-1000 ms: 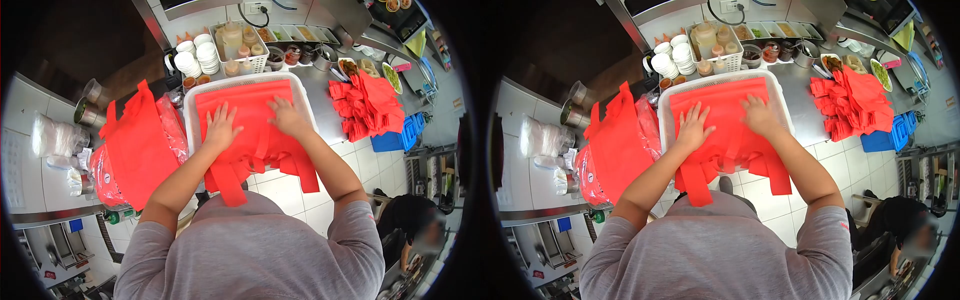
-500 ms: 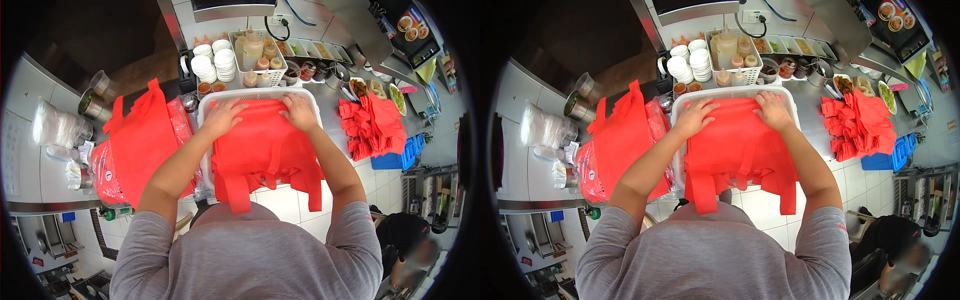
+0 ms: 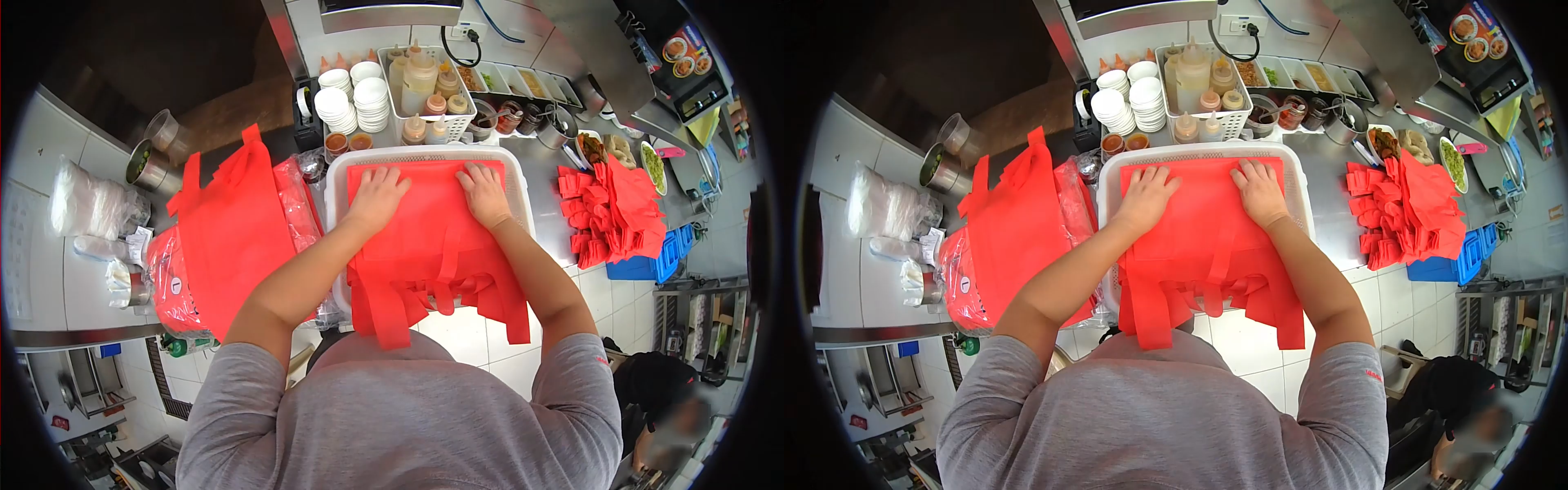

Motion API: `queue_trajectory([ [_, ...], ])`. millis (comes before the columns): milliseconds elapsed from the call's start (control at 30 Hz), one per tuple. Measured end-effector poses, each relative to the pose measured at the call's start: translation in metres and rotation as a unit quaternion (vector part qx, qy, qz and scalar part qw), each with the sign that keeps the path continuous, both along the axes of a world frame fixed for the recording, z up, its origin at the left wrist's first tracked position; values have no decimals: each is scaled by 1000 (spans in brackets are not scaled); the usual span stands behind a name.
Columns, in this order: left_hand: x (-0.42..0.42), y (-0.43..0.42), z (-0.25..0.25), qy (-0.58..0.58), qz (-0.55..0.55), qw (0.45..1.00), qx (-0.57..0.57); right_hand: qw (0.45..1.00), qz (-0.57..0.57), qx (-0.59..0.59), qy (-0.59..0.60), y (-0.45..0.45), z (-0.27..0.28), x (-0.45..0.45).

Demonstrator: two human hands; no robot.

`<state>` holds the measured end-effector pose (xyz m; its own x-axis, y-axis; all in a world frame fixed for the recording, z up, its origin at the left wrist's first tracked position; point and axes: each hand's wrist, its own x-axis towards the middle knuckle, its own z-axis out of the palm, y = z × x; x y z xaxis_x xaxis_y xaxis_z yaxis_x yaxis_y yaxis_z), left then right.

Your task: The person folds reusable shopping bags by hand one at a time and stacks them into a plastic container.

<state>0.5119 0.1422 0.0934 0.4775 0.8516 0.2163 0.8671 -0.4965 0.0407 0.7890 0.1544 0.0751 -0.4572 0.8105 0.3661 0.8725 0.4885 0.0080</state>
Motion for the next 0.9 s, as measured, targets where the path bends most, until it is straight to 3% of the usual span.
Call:
queue_trajectory([
  [33, 4, -3, -6, 57, 20, 997, -41, 1000, 7, -8, -3, -1, -10, 2],
  [67, 4, -2, -11, 2, 81, 992, -95, 1000, 13, -8, -4, -2, -19, 5],
  [167, 4, 1, -38, -14, 88, 996, -30, 998, 20, -32, 45, 0, -27, 5],
  [200, 2, -5, -33, -12, 108, 994, -35, 998, 16, -55, 38, -1, -27, 7],
  [267, -8, -7, 3, -38, 72, 981, -174, 996, 31, -73, 31, 6, -20, 1],
  [300, -24, -14, 16, -39, 88, 980, -172, 993, 10, -115, 32, 8, -12, 0],
  [367, -60, -33, 43, -367, -8, 929, -52, 988, -5, -153, 34, 5, 10, -22],
  [433, -123, -55, 52, -322, 107, 940, 20, 982, -52, -48, 176, -8, 39, -60],
  [533, -259, -85, 6, -224, 335, 909, 108, 955, 92, -41, 280, -41, 85, -154],
  [633, -383, -126, -66, -102, 602, 785, 110, 848, 232, -327, 347, -75, 120, -258],
  [667, -394, -138, -59, -101, 621, 777, 11, 789, 236, -455, 338, -78, 117, -289],
  [700, -403, -147, -50, -99, 633, 763, -87, 787, 218, -480, 320, -76, 108, -324],
  [767, -410, -157, -42, -133, 586, 797, -56, 788, 200, -495, 308, -64, 71, -372],
  [800, -420, -160, -45, -158, 577, 800, -37, 900, 132, -392, 141, -52, 44, -393],
  [833, -431, -159, -51, -184, 567, 803, -17, 962, 50, -267, -33, -38, 20, -413],
  [900, -448, -156, -54, -201, 577, 791, -35, 961, 20, -265, -76, -7, -23, -423],
])
